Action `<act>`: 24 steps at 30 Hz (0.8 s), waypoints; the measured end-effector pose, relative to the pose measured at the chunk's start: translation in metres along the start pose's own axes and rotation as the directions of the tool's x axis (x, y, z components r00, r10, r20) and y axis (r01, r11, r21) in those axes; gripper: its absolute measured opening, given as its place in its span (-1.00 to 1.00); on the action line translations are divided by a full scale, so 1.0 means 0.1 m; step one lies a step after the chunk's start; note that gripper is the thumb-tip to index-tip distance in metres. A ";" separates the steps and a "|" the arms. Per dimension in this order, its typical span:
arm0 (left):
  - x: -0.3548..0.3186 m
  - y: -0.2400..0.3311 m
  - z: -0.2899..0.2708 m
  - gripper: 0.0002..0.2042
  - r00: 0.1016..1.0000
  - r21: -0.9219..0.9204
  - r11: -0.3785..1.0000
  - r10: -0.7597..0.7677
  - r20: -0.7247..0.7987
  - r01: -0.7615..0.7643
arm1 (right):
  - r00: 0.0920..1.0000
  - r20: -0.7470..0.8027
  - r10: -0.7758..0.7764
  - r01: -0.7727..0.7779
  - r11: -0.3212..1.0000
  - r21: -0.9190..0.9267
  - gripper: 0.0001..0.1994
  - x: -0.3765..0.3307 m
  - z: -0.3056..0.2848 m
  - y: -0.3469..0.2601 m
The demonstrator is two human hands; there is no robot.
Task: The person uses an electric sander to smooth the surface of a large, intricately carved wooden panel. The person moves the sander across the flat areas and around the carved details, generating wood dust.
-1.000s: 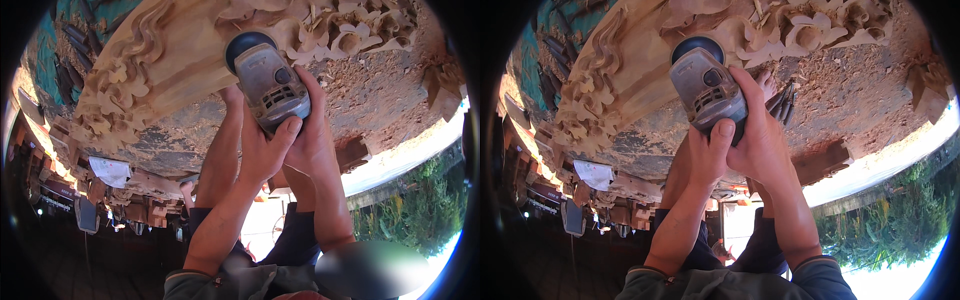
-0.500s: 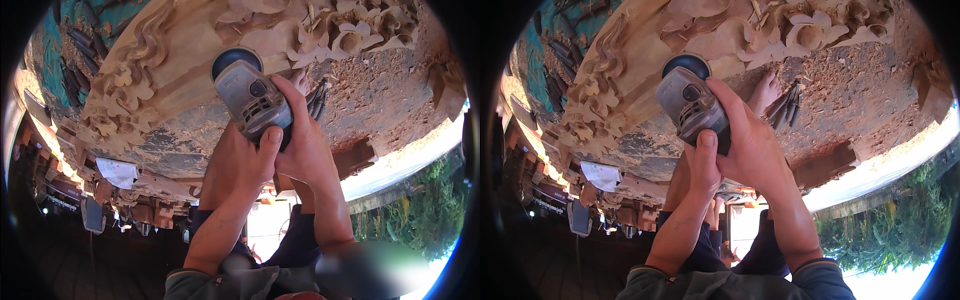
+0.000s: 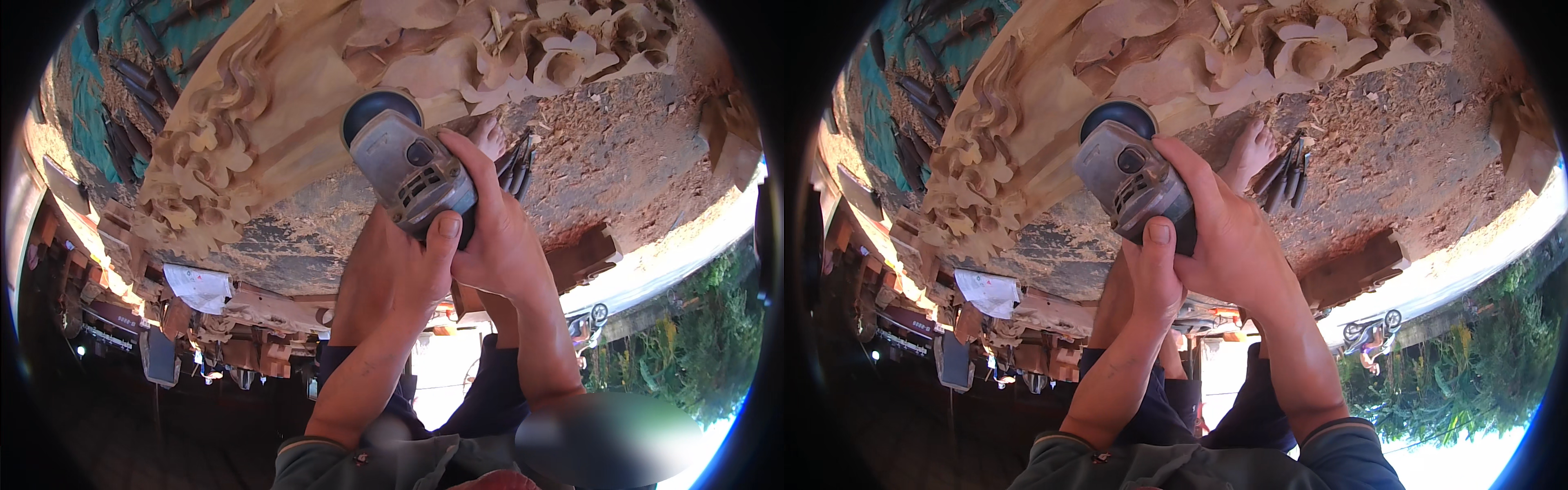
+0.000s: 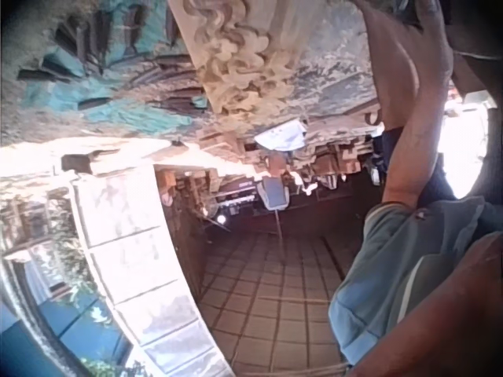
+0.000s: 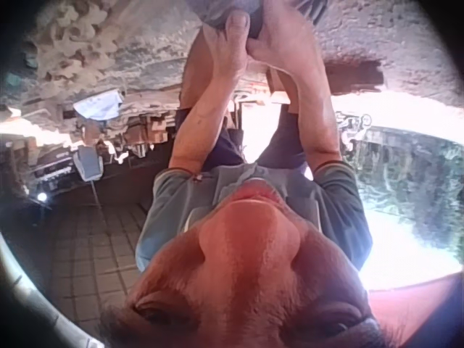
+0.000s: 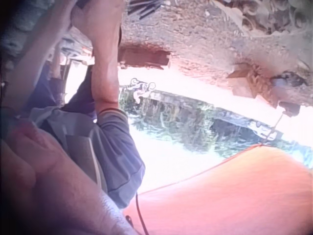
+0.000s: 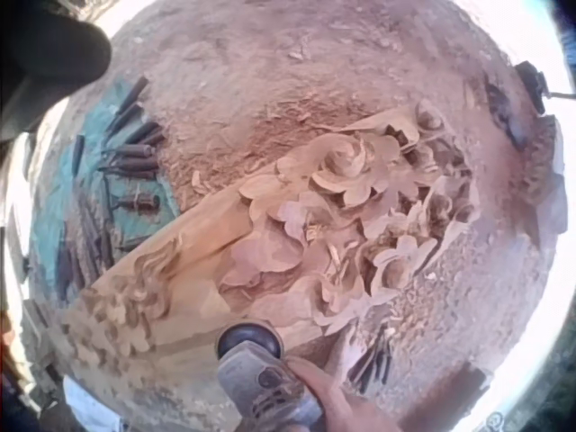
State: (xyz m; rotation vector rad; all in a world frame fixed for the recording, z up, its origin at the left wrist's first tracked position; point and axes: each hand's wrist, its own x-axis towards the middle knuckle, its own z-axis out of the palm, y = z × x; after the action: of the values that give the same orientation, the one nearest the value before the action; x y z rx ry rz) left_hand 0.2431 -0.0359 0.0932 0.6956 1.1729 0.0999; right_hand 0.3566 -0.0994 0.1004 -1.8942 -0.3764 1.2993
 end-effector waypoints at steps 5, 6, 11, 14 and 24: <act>0.15 0.07 0.08 -0.18 0.996 0.289 0.954 0.070 0.061 -0.084 | 0.967 -0.209 -0.144 0.163 0.984 0.075 0.03 0.00 0.07 0.30; 0.18 0.07 0.10 -0.18 0.993 0.310 0.945 0.080 0.081 -0.102 | 0.955 -0.247 -0.167 0.187 0.980 0.063 0.05 0.01 0.08 0.35; 0.32 0.17 0.22 -0.25 0.991 0.230 0.969 0.067 0.120 -0.093 | 0.900 -0.377 -0.217 0.217 0.975 -0.044 0.09 0.07 0.16 0.48; 0.38 0.15 0.15 -0.28 0.992 0.313 0.945 0.064 0.109 -0.095 | 0.902 -0.390 -0.188 0.231 0.971 0.066 0.10 0.10 0.22 0.45; 0.42 0.22 0.18 -0.33 0.992 0.285 0.956 0.034 0.122 -0.068 | 0.894 -0.397 -0.209 0.268 0.958 0.100 0.11 0.15 0.25 0.49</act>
State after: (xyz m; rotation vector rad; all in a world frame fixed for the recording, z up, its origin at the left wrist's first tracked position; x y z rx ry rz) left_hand 0.2826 -0.0086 0.0749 0.9772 1.0683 -0.0702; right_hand 0.3321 -0.1103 0.0504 -1.8515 -0.2852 0.7492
